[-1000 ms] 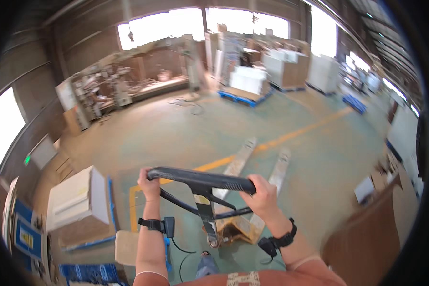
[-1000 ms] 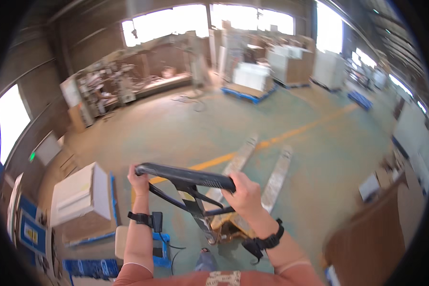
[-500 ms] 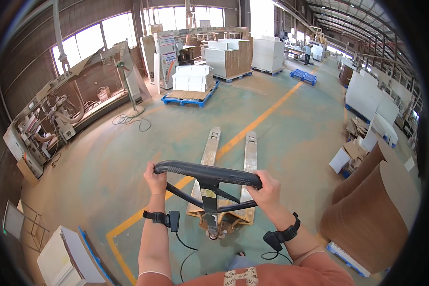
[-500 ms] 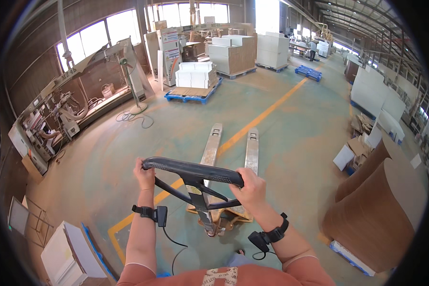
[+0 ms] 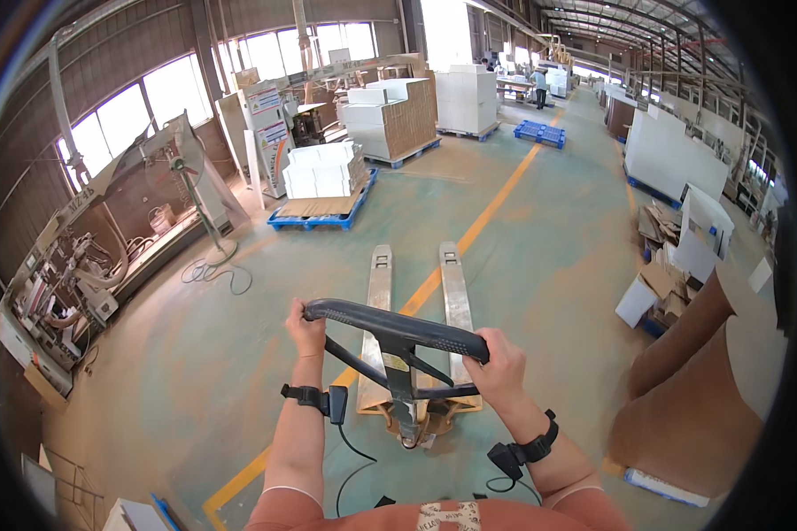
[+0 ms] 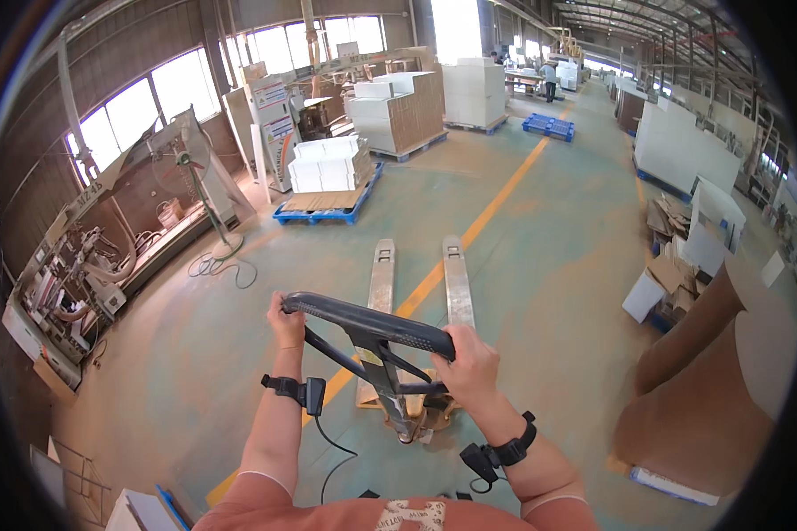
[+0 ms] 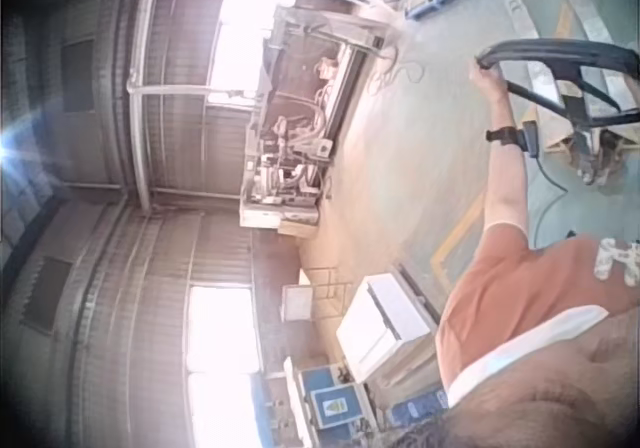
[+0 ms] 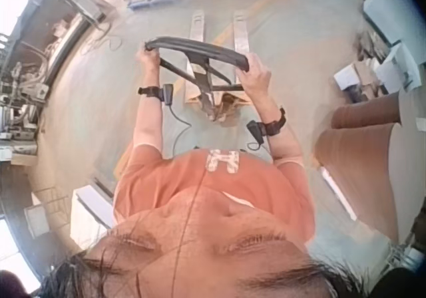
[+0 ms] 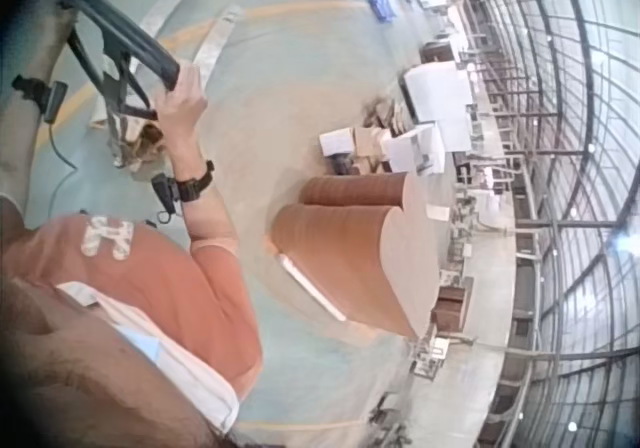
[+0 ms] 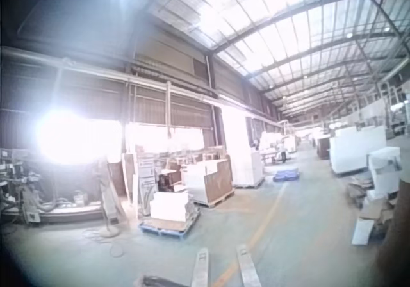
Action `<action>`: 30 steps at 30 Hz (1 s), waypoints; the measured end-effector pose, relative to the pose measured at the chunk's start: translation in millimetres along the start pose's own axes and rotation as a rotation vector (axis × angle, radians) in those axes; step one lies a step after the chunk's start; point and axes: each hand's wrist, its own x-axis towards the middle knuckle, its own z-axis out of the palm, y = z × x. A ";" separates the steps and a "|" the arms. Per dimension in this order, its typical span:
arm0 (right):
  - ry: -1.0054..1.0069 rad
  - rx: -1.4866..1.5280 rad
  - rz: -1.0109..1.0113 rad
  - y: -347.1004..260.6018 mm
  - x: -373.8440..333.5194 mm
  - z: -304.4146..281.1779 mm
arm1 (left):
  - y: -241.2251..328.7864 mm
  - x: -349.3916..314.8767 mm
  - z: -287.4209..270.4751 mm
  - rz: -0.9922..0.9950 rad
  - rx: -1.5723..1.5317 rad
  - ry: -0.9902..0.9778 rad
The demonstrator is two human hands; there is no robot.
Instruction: Maneuvering a manual pallet jack to transport a pallet of wooden components in a factory.
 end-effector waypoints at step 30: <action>0.357 -0.562 0.221 395.5 233.6 -14.8 | -7.6 110.9 568.2 0.137 -0.366 -0.341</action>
